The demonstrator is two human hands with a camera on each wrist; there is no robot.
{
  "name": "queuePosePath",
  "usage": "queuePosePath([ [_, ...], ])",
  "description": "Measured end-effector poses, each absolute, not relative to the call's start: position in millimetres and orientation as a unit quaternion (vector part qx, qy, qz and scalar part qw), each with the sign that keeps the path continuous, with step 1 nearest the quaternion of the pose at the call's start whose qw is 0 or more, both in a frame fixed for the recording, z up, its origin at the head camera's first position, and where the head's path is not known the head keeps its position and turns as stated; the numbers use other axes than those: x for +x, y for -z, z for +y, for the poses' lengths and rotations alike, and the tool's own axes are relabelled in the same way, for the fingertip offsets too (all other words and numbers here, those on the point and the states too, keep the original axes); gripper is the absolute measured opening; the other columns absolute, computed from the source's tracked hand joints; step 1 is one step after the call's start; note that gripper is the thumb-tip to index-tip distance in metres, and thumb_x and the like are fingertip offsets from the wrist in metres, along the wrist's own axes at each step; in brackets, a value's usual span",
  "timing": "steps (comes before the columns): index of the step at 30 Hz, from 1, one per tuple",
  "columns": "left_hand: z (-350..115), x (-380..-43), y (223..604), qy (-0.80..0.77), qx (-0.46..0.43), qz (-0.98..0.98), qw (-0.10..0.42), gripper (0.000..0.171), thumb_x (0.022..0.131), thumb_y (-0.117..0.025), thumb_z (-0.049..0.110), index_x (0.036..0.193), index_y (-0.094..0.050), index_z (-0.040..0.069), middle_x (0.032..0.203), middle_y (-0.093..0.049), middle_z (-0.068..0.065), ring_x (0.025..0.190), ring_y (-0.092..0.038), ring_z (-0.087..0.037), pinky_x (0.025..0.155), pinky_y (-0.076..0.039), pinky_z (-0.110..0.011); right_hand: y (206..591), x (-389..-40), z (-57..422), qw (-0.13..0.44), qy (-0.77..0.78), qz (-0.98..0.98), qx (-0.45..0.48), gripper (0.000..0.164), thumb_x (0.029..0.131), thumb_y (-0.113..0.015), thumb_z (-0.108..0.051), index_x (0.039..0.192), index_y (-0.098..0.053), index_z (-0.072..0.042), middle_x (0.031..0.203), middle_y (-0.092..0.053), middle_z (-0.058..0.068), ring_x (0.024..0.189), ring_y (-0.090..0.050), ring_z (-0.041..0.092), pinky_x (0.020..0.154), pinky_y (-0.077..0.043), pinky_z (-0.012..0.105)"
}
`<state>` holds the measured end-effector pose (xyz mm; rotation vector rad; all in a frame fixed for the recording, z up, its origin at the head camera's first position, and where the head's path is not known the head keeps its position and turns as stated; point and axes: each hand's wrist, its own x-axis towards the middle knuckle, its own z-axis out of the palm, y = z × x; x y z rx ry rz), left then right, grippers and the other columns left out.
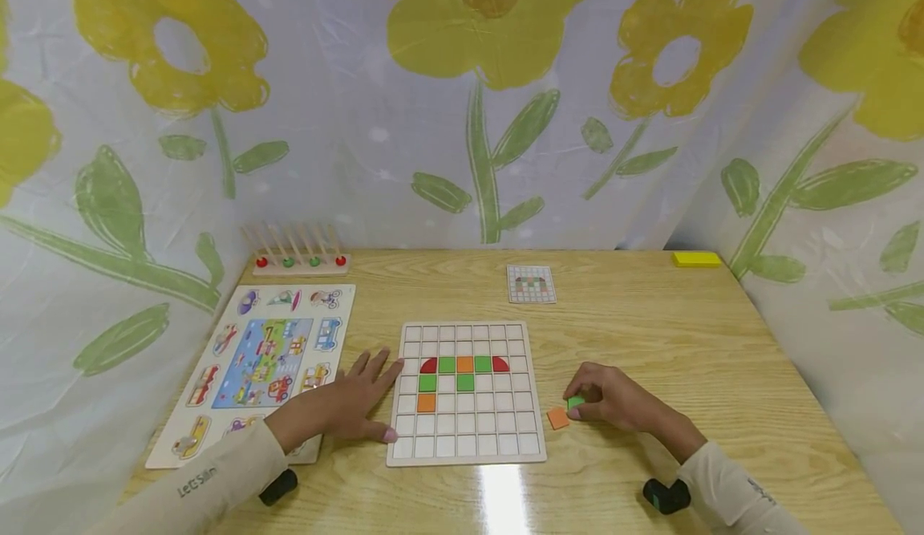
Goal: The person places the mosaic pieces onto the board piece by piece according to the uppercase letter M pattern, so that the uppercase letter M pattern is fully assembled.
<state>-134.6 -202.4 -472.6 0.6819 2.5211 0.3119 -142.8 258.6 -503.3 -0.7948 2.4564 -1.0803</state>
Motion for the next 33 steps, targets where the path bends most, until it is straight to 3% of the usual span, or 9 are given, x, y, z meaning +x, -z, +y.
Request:
queuePosePath([
  [21,-201.1,-134.2,469.9,-0.114,0.252,0.926,0.256,0.112,0.083,-0.067,0.068,0.162,-0.014,0.009,0.166,-0.005,-0.026,0.150,-0.007,-0.055,0.107,-0.023,-0.077,497.2,-143.7,256.5,0.205,0.388,0.852,-0.285,0.019,0.094,-0.072,-0.022,0.109,-0.067,-0.011,0.096,-0.067,0.000,0.074,-0.056,0.004,0.067,-0.051,0.023],
  [33,-202.8,-134.8,472.6,-0.121,0.255,0.925,0.256,0.112,0.084,-0.066,0.068,0.162,-0.013,0.009,0.166,-0.004,-0.027,0.150,-0.006,-0.056,0.107,-0.023,-0.078,492.7,-149.9,254.9,0.155,0.355,0.883,-0.265,0.012,0.095,-0.071,-0.024,0.105,-0.070,-0.019,0.086,-0.063,-0.008,0.065,-0.051,0.003,0.062,-0.048,0.023],
])
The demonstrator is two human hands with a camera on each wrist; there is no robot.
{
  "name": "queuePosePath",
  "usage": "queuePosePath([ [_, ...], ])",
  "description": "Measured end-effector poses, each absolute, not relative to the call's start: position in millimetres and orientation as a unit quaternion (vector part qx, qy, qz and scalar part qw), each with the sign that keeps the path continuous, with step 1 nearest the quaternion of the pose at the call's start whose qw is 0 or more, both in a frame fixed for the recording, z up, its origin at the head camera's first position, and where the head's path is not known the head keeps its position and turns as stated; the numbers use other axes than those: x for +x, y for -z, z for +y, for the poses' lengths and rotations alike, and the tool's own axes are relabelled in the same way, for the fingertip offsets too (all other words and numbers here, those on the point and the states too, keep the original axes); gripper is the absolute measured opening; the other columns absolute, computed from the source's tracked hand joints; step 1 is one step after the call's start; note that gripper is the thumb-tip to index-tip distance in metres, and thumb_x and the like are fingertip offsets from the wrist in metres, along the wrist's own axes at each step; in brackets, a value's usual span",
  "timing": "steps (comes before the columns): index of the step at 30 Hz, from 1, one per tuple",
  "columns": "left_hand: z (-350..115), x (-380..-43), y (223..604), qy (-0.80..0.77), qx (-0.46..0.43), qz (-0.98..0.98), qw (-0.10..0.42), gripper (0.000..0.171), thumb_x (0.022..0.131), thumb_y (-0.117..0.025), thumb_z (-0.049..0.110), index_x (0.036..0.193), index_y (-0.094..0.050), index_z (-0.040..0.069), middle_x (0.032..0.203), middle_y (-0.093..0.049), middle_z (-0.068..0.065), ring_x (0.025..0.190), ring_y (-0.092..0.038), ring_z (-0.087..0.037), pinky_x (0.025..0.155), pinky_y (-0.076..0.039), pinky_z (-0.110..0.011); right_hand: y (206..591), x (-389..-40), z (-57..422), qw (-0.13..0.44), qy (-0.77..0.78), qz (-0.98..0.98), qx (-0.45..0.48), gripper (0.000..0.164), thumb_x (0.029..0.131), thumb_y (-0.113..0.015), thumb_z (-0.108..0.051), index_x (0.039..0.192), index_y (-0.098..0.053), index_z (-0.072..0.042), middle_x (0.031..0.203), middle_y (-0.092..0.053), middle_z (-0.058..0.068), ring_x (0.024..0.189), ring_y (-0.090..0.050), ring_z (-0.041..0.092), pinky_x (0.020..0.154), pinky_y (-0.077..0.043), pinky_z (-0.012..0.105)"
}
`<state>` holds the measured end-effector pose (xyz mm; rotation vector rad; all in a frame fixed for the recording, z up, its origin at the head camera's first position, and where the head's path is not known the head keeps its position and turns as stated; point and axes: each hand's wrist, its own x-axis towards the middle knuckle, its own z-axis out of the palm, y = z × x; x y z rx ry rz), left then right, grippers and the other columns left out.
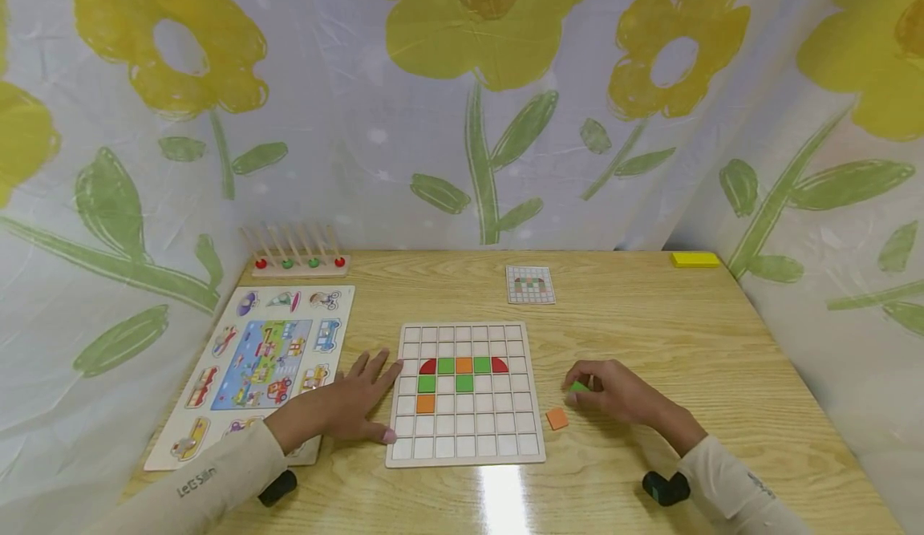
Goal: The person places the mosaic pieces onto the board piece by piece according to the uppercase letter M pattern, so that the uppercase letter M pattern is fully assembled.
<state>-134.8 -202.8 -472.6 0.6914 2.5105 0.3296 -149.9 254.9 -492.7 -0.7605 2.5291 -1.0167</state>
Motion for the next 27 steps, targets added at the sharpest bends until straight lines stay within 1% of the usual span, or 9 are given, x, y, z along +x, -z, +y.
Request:
queuePosePath([
  [5,-202.6,-135.1,474.4,-0.119,0.253,0.926,0.254,0.112,0.083,-0.066,0.069,0.162,-0.014,0.009,0.166,-0.004,-0.027,0.150,-0.007,-0.055,0.107,-0.023,-0.078,491.8,-151.9,252.9,0.153,0.360,0.881,-0.265,0.013,0.096,-0.069,-0.027,0.106,-0.071,-0.019,0.084,-0.063,-0.008,0.064,-0.050,0.004,0.061,-0.048,0.023],
  [9,-201.4,-135.0,473.5,-0.120,0.252,0.927,0.252,0.112,0.083,-0.067,0.068,0.162,-0.015,0.008,0.166,-0.006,-0.027,0.150,-0.008,-0.056,0.107,-0.023,-0.078,491.7,-152.7,251.1,0.155,0.357,0.883,-0.261,0.013,0.095,-0.070,-0.030,0.104,-0.072,-0.020,0.083,-0.061,-0.008,0.064,-0.048,0.004,0.060,-0.046,0.022],
  [18,-201.2,-134.2,471.5,-0.118,0.252,0.926,0.256,0.112,0.083,-0.067,0.068,0.162,-0.014,0.009,0.166,-0.005,-0.027,0.150,-0.008,-0.056,0.107,-0.023,-0.078,487.7,-152.7,248.1,0.160,0.355,0.882,-0.264,0.020,0.091,-0.075,-0.026,0.106,-0.073,-0.012,0.083,-0.061,-0.006,0.063,-0.048,0.003,0.059,-0.045,0.021],
  [27,-201.4,-134.8,471.7,-0.114,0.249,0.926,0.260,0.112,0.083,-0.066,0.068,0.163,-0.013,0.010,0.167,-0.005,-0.026,0.150,-0.007,-0.055,0.108,-0.023,-0.077,485.4,-155.4,240.5,0.168,0.352,0.883,-0.262,0.026,0.089,-0.077,-0.028,0.109,-0.073,-0.012,0.088,-0.064,-0.007,0.065,-0.050,0.003,0.060,-0.045,0.021],
])
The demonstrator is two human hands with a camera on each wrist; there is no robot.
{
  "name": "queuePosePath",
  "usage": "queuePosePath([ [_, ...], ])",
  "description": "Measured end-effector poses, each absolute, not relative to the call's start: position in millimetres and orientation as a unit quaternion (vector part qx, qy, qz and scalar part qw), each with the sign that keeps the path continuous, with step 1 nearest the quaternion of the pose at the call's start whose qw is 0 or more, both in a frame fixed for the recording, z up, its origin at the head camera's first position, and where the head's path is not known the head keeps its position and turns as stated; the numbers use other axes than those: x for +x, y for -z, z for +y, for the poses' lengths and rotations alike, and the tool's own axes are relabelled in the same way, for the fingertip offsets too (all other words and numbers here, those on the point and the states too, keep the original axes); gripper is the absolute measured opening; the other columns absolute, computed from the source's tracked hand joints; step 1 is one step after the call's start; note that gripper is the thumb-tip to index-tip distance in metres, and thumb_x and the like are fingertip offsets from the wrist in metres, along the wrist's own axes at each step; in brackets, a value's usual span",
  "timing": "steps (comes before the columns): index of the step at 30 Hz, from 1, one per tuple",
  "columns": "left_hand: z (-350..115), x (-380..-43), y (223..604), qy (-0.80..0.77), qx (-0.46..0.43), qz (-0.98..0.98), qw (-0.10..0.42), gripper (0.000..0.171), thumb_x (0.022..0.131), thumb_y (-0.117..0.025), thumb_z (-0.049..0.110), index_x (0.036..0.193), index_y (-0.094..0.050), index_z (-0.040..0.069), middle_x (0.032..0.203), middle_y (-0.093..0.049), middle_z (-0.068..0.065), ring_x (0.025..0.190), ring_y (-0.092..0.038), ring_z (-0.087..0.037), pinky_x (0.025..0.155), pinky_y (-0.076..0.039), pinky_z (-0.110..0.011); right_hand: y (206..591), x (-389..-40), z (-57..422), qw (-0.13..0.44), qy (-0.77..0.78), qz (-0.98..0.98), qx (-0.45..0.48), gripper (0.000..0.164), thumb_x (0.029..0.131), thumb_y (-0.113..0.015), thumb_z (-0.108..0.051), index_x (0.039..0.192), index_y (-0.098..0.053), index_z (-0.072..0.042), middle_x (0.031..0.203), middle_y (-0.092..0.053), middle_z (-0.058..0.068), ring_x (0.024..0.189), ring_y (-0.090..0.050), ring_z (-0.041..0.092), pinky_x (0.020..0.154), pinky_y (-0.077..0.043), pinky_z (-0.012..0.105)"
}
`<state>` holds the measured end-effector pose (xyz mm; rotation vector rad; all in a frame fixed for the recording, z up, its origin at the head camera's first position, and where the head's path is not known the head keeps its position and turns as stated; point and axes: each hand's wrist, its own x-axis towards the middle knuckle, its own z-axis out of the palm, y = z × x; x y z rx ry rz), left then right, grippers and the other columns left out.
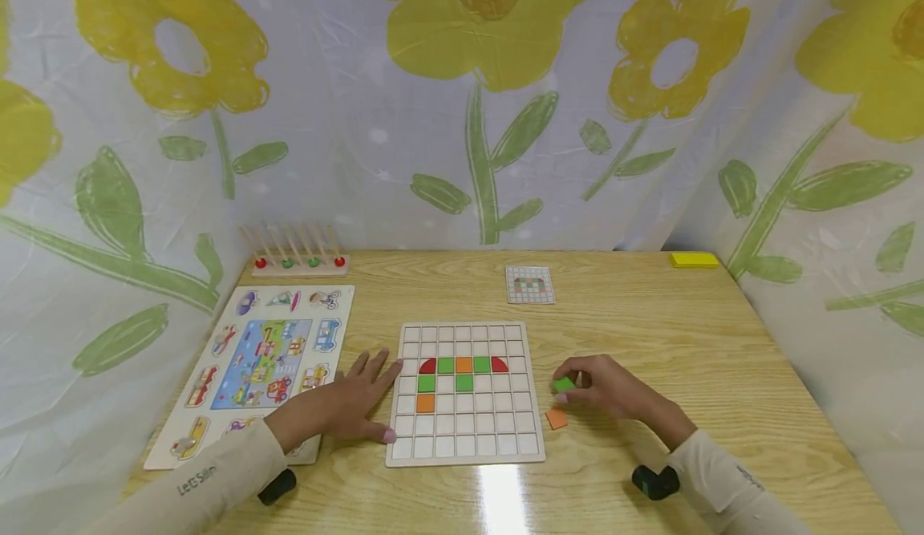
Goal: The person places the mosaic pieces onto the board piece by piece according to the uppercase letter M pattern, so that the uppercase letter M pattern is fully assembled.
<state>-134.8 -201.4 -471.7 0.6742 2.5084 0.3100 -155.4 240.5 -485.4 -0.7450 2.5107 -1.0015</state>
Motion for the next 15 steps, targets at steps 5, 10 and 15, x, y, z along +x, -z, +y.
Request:
queuePosePath([
  [5,-201.5,-134.9,473.3,-0.114,0.250,0.926,0.258,0.112,0.083,-0.066,0.069,0.163,-0.013,0.011,0.167,-0.005,-0.025,0.150,-0.006,-0.055,0.107,-0.023,-0.078,482.1,-156.2,235.5,0.171,0.360,0.880,-0.258,0.029,0.090,-0.077,-0.026,0.114,-0.073,-0.009,0.093,-0.067,-0.004,0.065,-0.051,0.005,0.058,-0.045,0.022],
  [10,-202.3,-135.3,473.7,-0.116,0.252,0.927,0.253,0.111,0.083,-0.066,0.068,0.162,-0.014,0.010,0.167,-0.005,-0.026,0.150,-0.007,-0.055,0.107,-0.023,-0.078,480.6,-157.2,231.9,0.170,0.362,0.878,-0.262,0.031,0.092,-0.075,-0.024,0.117,-0.072,-0.007,0.097,-0.067,-0.001,0.064,-0.051,0.005,0.057,-0.045,0.022],
  [15,-202.6,-135.1,473.2,-0.118,0.253,0.927,0.251,0.111,0.084,-0.067,0.067,0.162,-0.014,0.010,0.166,-0.005,-0.026,0.150,-0.007,-0.056,0.106,-0.023,-0.079,477.6,-157.5,228.6,0.174,0.371,0.873,-0.265,0.032,0.093,-0.073,-0.022,0.121,-0.070,-0.006,0.100,-0.067,0.002,0.065,-0.053,0.005,0.057,-0.046,0.022],
])
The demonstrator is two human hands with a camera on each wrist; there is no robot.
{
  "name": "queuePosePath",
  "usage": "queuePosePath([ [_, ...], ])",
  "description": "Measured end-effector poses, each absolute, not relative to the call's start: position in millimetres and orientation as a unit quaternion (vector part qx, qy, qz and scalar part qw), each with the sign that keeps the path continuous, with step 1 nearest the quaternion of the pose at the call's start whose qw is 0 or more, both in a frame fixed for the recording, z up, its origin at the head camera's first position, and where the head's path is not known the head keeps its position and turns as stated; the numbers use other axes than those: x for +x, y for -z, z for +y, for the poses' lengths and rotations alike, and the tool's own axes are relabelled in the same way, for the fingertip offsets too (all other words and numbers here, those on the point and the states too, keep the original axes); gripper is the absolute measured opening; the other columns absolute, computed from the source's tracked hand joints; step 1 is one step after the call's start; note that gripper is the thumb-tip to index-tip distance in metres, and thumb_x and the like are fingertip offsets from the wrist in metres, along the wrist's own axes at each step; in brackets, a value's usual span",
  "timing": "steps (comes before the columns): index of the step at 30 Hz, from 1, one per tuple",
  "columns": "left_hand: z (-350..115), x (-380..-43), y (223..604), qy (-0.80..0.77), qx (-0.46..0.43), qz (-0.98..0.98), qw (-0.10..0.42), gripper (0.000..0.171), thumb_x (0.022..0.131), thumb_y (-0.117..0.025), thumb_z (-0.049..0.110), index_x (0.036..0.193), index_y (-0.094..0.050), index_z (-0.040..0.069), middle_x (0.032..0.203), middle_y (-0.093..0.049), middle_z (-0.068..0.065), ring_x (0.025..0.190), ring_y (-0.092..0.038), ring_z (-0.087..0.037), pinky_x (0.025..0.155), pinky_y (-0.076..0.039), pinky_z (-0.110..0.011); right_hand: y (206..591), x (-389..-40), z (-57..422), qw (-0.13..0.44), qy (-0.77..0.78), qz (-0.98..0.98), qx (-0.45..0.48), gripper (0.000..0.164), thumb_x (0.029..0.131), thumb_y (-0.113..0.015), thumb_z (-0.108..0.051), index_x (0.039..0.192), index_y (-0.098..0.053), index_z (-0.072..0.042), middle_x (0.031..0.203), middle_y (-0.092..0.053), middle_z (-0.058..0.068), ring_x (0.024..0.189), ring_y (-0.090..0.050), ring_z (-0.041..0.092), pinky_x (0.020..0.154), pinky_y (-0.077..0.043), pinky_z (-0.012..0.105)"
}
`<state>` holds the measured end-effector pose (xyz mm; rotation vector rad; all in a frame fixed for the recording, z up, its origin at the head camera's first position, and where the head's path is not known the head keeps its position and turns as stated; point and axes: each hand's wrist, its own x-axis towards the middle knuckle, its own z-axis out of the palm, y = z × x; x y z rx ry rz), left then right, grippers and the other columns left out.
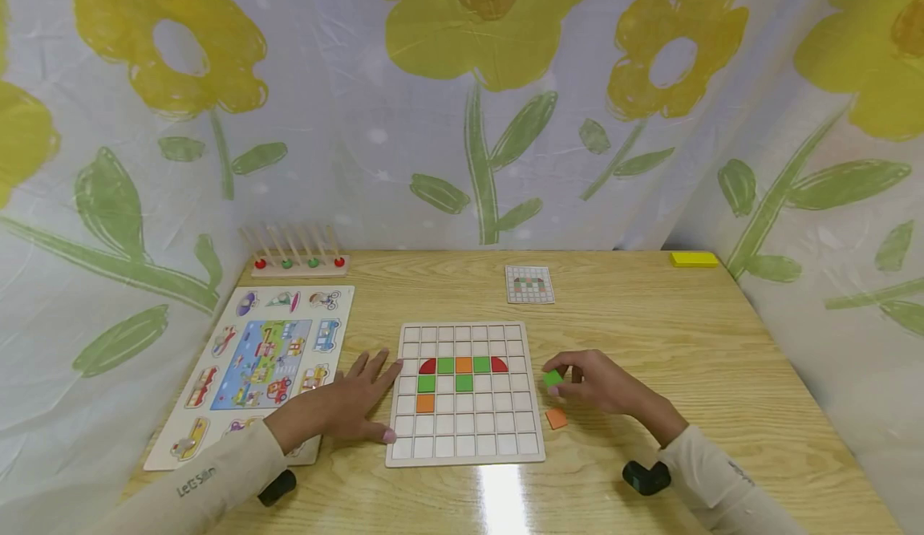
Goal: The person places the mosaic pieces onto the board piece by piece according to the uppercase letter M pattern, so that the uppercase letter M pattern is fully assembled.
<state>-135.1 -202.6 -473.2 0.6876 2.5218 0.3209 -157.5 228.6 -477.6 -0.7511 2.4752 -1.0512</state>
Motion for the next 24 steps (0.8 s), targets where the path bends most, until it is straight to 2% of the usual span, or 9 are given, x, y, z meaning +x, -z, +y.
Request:
queuePosePath([
  [12,-201.8,-134.1,471.1,-0.120,0.253,0.927,0.251,0.111,0.083,-0.067,0.068,0.162,-0.015,0.009,0.166,-0.006,-0.027,0.149,-0.008,-0.056,0.107,-0.022,-0.078,474.7,-160.8,221.4,0.168,0.379,0.868,-0.273,0.031,0.094,-0.073,-0.019,0.123,-0.070,-0.007,0.101,-0.067,0.002,0.064,-0.052,0.004,0.055,-0.044,0.021],
  [24,-201.7,-132.2,468.7,-0.124,0.254,0.926,0.251,0.110,0.084,-0.067,0.066,0.162,-0.015,0.008,0.166,-0.006,-0.027,0.150,-0.008,-0.056,0.106,-0.022,-0.079,472.6,-162.7,213.5,0.161,0.389,0.863,-0.278,0.034,0.094,-0.072,-0.015,0.125,-0.068,-0.003,0.101,-0.069,0.005,0.060,-0.050,0.004,0.052,-0.041,0.020],
])
